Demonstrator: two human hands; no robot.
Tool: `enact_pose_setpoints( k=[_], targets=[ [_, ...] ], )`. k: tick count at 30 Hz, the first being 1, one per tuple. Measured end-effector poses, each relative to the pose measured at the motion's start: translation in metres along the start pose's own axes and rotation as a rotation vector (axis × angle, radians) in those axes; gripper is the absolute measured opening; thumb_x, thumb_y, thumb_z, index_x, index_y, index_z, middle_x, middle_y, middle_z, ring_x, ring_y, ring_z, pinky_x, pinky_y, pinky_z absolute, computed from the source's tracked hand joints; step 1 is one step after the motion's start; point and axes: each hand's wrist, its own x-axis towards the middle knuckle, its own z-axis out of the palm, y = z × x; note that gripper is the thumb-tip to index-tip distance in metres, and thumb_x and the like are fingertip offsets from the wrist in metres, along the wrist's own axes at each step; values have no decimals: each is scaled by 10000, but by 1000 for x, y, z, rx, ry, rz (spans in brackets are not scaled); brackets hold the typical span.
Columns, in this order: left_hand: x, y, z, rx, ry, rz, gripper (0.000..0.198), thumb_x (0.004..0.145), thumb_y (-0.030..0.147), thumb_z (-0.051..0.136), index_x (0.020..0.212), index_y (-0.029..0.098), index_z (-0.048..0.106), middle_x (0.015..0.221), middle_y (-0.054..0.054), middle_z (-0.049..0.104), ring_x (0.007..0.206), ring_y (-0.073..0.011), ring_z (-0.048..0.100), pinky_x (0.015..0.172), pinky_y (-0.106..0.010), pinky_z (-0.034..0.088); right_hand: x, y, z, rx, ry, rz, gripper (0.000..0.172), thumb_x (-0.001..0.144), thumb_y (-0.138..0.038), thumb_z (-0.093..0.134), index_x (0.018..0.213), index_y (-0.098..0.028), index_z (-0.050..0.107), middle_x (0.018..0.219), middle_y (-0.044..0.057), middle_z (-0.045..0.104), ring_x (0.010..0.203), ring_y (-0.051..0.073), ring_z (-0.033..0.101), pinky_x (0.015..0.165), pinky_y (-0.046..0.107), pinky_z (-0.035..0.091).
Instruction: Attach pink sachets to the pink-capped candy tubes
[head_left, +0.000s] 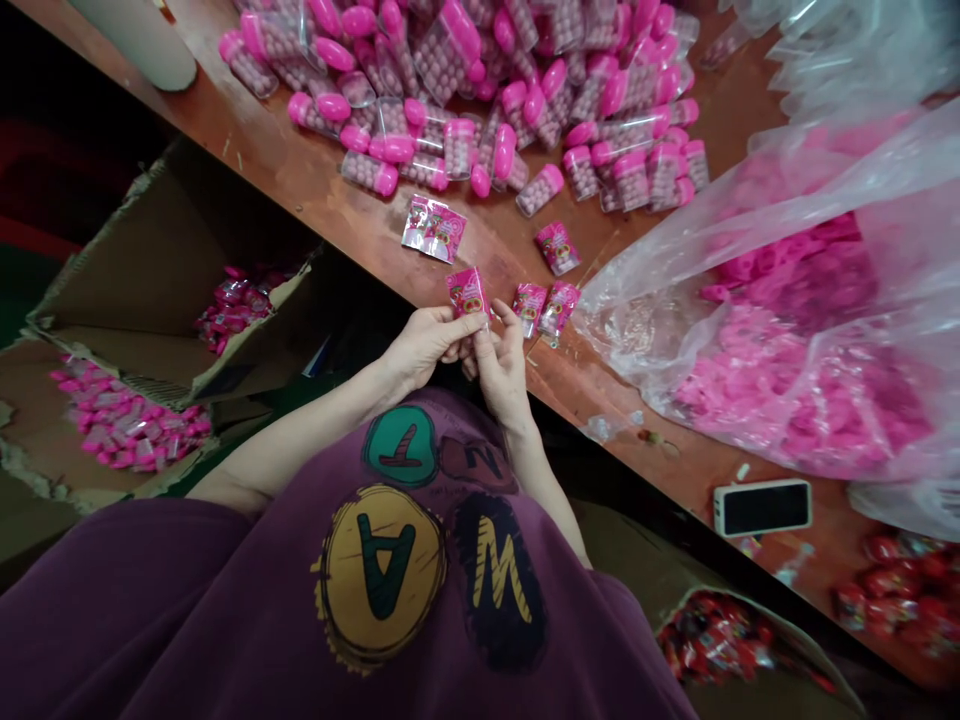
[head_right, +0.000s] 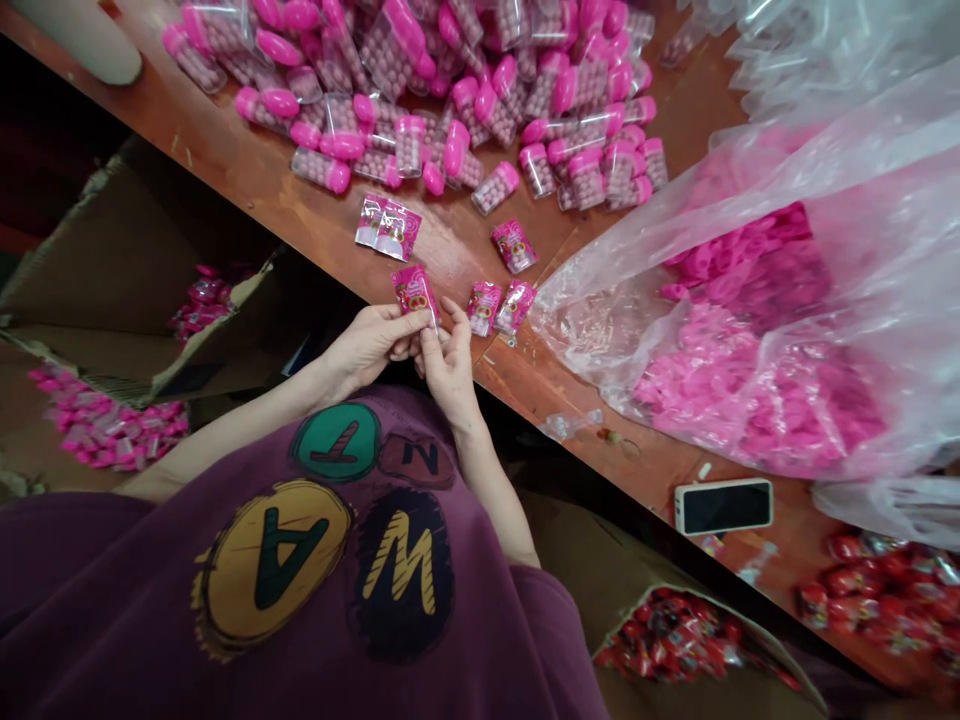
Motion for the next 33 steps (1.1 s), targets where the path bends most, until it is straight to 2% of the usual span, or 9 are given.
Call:
enact_pose_setpoints(
  k=[5,9,14,17,21,25,26,29,33],
  targets=[
    [-1,0,0,97,-97,-72,378,895,367,808,670,127,620,521,9,552,379,-30,419,398,-204,231,7,3,-6,104,-35,23,644,906,-638,685,1409,-348,408,661,-112,551,428,80,409,431,240,376],
    [5,3,-1,184,-218,-103,435,923,448,758,652,139,614,502,-16,555,411,-79,533,401,-197,290,12,9,-15,146,-41,26,549,889,-601,724,1303,-313,508,591,-127,556,378,75,413,409,225,372],
    [22,1,16,223,-326,-134,557,926,585,690,592,156,562,454,-14,512,373,-82,496,381,-194,283,14,2,-21,43,143,19,438,905,-625,688,1105,-264,542,504,-137,523,319,66,381,354,194,273],
    [25,0,26,187,-373,-173,574,910,670,644,670,149,626,602,-73,647,438,-106,563,386,-200,339,11,-15,-36,-96,237,45,483,921,-609,670,1220,-252,542,516,-123,545,329,86,403,351,209,264],
    [18,1,18,311,-93,-36,430,940,559,644,882,149,759,767,-84,734,439,-89,543,389,-217,320,28,-54,-65,-553,366,-150,659,918,-491,721,1479,-251,471,624,-63,643,528,182,598,554,325,510],
    [15,11,-4,563,149,281,244,948,336,654,806,177,775,783,-60,744,533,-107,562,556,-226,437,98,-94,-69,-1060,406,-394,338,1045,-427,489,1152,-190,704,968,114,765,884,257,726,908,461,560],
    [16,15,-9,634,179,382,196,939,292,662,821,191,782,819,-62,750,631,-134,619,653,-233,480,121,-100,-66,-1163,412,-343,375,1060,-433,444,1104,-175,713,1009,144,772,946,289,733,940,496,548],
    [23,25,-16,804,281,608,145,933,218,663,929,223,808,1037,-92,763,980,-217,691,898,-269,496,180,-103,-53,-1377,462,-169,481,1015,-501,531,1286,-115,621,1144,219,756,1090,376,712,1011,604,504],
    [38,30,-19,936,347,597,323,925,176,656,1220,235,773,1454,-127,653,1069,-255,682,794,-276,498,213,-84,-48,-1398,390,-108,598,950,-420,598,1438,-99,469,1272,243,709,1201,408,664,1049,681,460]
  ],
)
